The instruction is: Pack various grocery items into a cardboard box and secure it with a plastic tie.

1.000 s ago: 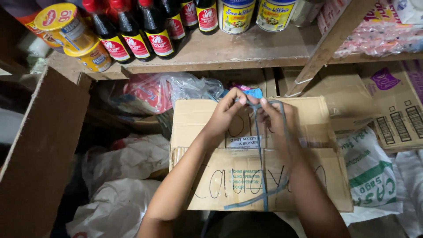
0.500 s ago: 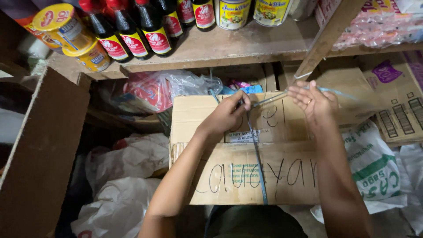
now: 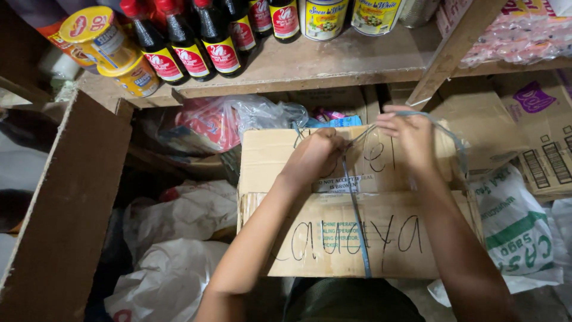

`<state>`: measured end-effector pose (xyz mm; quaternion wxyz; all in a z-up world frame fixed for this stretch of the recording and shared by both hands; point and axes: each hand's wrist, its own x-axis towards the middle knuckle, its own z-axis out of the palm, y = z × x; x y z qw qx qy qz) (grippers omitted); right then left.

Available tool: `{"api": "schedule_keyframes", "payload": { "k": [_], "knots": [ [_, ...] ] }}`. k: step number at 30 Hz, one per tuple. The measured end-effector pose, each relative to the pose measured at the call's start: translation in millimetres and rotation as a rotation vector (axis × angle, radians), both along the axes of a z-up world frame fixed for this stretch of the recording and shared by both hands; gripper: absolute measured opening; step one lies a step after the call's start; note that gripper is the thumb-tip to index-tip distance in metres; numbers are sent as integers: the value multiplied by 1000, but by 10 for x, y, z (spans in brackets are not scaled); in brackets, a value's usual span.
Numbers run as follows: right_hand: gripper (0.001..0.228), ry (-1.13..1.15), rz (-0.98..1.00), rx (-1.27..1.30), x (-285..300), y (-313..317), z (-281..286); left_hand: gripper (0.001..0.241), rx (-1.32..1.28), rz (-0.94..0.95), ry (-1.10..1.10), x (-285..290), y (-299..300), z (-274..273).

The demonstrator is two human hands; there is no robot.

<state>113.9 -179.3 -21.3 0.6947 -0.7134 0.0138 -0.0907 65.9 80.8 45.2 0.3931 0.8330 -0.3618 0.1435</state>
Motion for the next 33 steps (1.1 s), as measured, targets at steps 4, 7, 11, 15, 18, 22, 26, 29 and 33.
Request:
{"api": "schedule_keyframes", "payload": {
  "k": [4, 7, 11, 15, 18, 22, 26, 29, 33],
  "knots": [
    [27, 205, 193, -181, -60, 39, 79, 11, -261, -59, 570, -2, 168, -139],
    [26, 356, 310, -487, -236, 39, 443, 12, -240, -189, 542, 221, 317, -330],
    [33, 376, 281, -928, -579, 103, 828, 18, 113, -220, 257, 235, 317, -131],
    [30, 60, 243, -824, -1021, 549, 846, 11, 56, -290, 235, 329, 239, -350],
    [24, -140, 332, -580, -1192, 979, 675, 15, -14, -322, 491, 324, 207, -390],
    [31, -223, 155, -991, -1299, 1324, 753, 24, -104, -174, 723, 241, 166, -295],
    [20, -254, 230, -929, -1346, 1343, 616, 28, -78, -99, 693, 249, 147, -351],
    [19, -497, 200, -856, -1526, 1374, 540, 22, -79, -97, 560, 352, 170, -490],
    [21, -181, 453, -703, -1739, 1246, 939, 10, -375, -200, 526, 242, 224, -271]
  ]
}}
